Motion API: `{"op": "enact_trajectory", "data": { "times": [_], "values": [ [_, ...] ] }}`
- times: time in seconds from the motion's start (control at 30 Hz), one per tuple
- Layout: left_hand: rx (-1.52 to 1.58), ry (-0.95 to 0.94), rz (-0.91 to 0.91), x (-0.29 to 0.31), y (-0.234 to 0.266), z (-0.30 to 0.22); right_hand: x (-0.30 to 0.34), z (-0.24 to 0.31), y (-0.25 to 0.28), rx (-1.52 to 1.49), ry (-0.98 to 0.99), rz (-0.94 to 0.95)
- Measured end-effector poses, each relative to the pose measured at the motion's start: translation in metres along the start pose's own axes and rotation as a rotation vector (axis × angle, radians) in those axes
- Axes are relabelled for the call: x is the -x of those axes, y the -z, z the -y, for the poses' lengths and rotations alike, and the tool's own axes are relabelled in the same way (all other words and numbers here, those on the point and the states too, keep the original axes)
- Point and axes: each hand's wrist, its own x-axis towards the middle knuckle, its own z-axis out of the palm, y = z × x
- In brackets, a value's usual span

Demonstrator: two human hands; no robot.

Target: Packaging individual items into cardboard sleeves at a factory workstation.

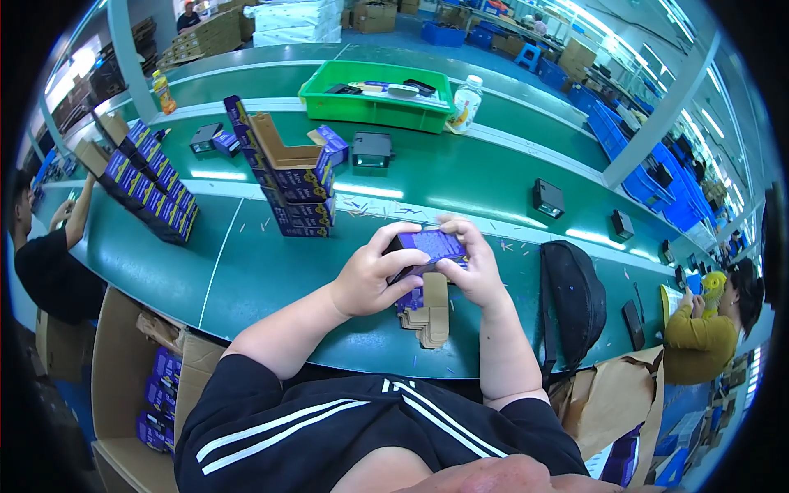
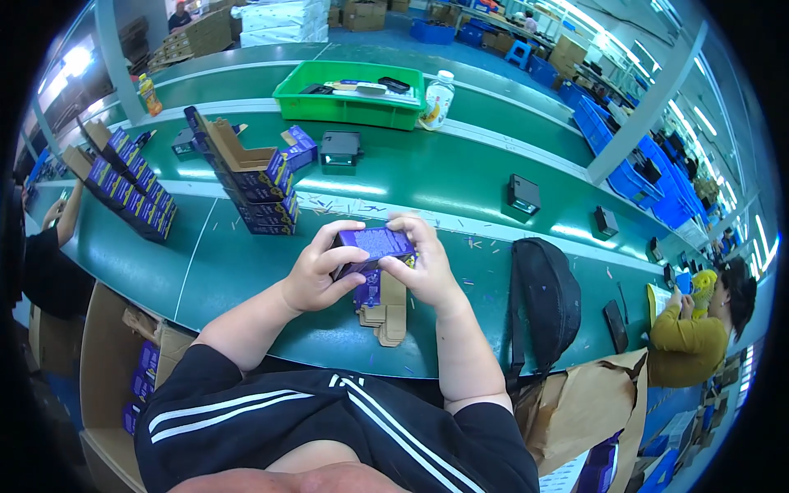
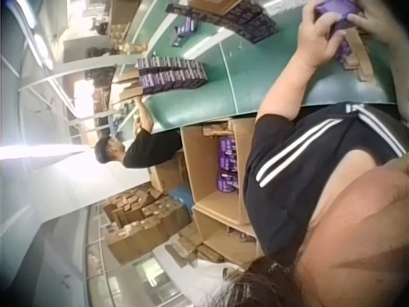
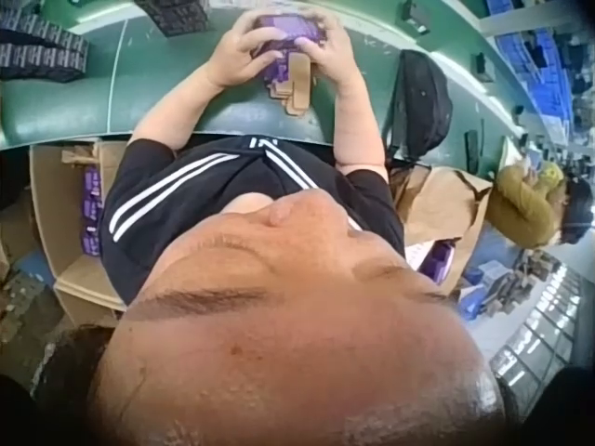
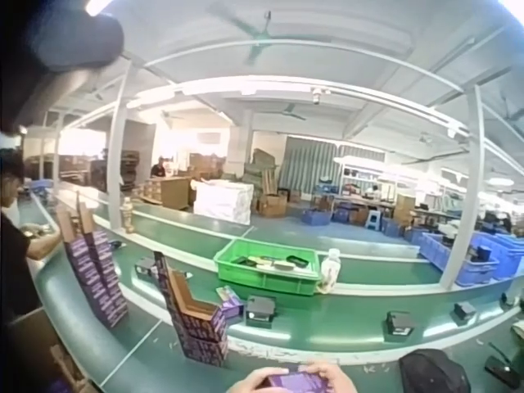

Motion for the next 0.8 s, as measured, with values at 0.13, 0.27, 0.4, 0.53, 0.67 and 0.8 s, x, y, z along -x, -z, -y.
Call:
{"op": "enact_trajectory", "data": {
  "times": [0.13, 0.27, 0.4, 0.53, 0.67, 0.8],
  "values": [
    [-0.009, 0.296, -0.068, 0.001, -0.006, 0.002, -0.007, -0.029, 0.024, -0.435, -0.446, 0.151],
    [-0.081, 0.339, -0.307, -0.001, -0.016, 0.017, -0.019, -0.089, 0.056, -0.626, -0.737, -0.292],
    [-0.13, 0.338, -0.302, -0.004, -0.022, 0.014, -0.019, -0.133, 0.074, -0.846, -0.81, -0.686],
    [-0.163, 0.32, -0.209, -0.001, -0.019, 0.014, -0.018, -0.128, 0.07, -0.841, -0.833, -0.78],
    [-0.168, 0.315, -0.174, 0.003, -0.015, 0.021, -0.012, -0.09, 0.053, -0.243, -0.668, -0.141],
    [-0.089, 0.389, -0.121, 0.001, -0.018, 0.024, -0.003, -0.051, 0.031, 0.58, -0.216, 0.493]
  ]
}}
